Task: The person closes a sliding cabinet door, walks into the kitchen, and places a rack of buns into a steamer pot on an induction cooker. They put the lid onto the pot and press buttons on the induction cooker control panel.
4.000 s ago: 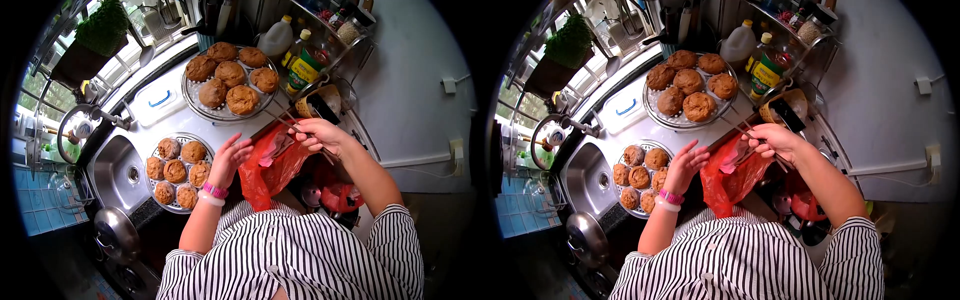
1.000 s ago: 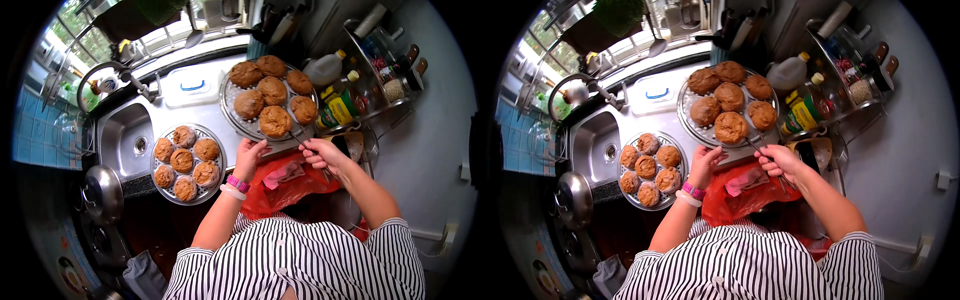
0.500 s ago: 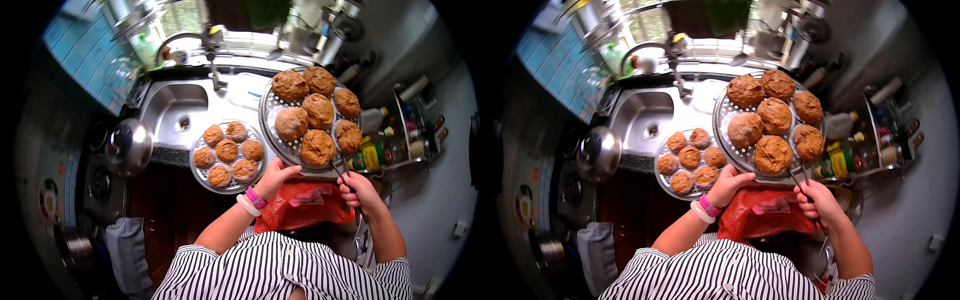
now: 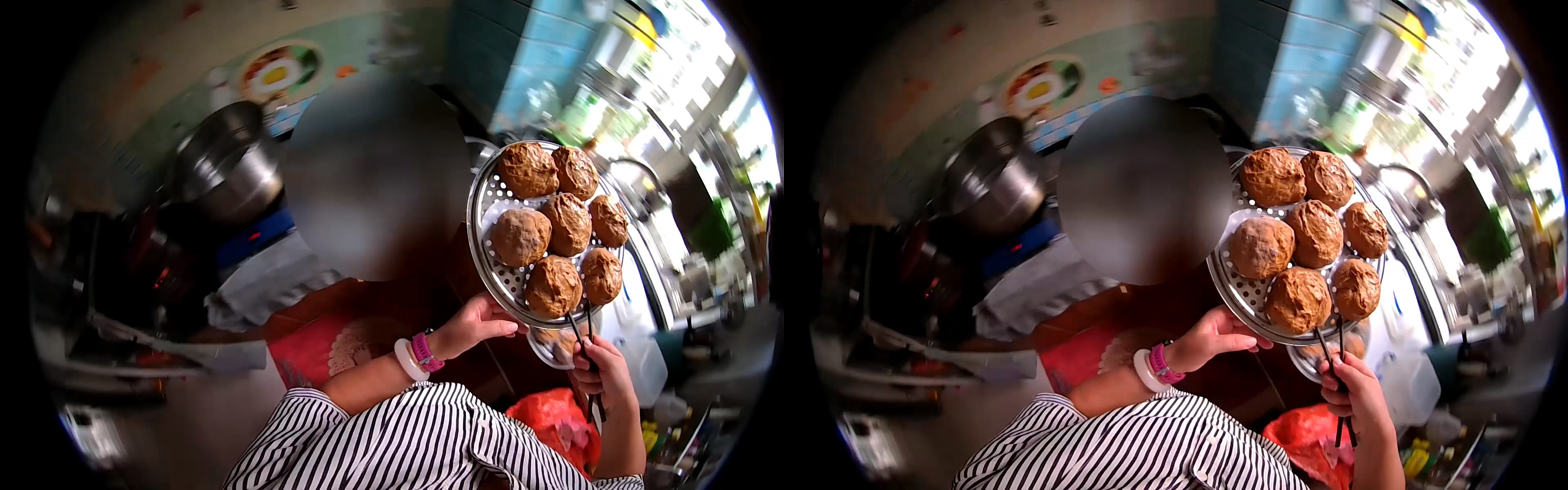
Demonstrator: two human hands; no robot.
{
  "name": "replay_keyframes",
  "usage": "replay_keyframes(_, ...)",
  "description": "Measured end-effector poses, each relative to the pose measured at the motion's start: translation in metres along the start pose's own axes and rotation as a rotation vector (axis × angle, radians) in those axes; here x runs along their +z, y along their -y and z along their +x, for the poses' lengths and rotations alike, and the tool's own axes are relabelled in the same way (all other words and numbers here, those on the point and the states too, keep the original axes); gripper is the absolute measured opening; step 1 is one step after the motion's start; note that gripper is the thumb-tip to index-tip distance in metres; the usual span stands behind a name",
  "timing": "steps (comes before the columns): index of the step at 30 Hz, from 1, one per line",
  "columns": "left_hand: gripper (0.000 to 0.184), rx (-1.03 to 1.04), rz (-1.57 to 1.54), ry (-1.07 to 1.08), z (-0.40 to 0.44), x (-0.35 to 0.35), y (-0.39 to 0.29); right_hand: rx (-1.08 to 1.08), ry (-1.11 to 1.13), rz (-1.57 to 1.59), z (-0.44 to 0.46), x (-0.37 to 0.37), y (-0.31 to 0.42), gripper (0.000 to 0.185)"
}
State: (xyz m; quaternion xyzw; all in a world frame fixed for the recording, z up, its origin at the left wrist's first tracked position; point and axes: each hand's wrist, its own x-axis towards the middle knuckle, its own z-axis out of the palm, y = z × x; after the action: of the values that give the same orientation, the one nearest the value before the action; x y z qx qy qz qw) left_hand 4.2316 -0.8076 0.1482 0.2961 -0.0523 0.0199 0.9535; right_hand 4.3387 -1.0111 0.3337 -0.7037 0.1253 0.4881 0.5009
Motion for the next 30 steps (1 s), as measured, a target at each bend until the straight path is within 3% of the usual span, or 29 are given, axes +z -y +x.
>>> replay_keyframes(1,0.044,0.013,0.010,-0.031,-0.014,-0.026,-0.034,0.014,0.026,-0.020,0.016,0.042,0.018,0.013)
replay_keyframes(2,0.044,-0.073,-0.134,0.028,0.028,-0.104,-0.049,0.090,-0.131,0.012,0.072,0.086,0.054,0.013)
replay_keyframes(8,0.045,0.008,-0.067,-0.233,-0.050,-0.289,-0.222,0.178,0.134,-0.117,0.230,0.309,0.143,0.016)
replay_keyframes(9,0.045,0.071,-0.027,-0.316,-0.055,-0.249,-0.183,0.185,0.212,-0.127,0.212,0.267,0.138,0.016)
replay_keyframes(11,0.041,0.150,-0.016,-0.480,-0.086,-0.249,-0.193,0.219,0.314,-0.164,0.230,0.296,0.150,0.016)
replay_keyframes(12,0.041,0.159,0.007,-0.530,-0.097,-0.222,-0.161,0.230,0.350,-0.169,0.223,0.269,0.137,0.016)
replay_keyframes(18,0.036,0.278,-0.041,-0.971,-0.162,-0.223,-0.135,0.306,0.485,-0.284,0.290,0.321,0.158,0.018)
replay_keyframes(23,0.031,0.526,-0.074,-1.203,-0.198,-0.215,-0.122,0.433,0.618,-0.270,0.340,0.364,0.178,0.018)
replay_keyframes(26,0.031,0.581,-0.073,-1.367,-0.207,-0.218,-0.119,0.492,0.630,-0.276,0.360,0.387,0.183,0.017)
replay_keyframes(30,0.030,0.653,-0.105,-1.425,-0.222,-0.212,-0.108,0.545,0.611,-0.277,0.368,0.393,0.174,0.018)
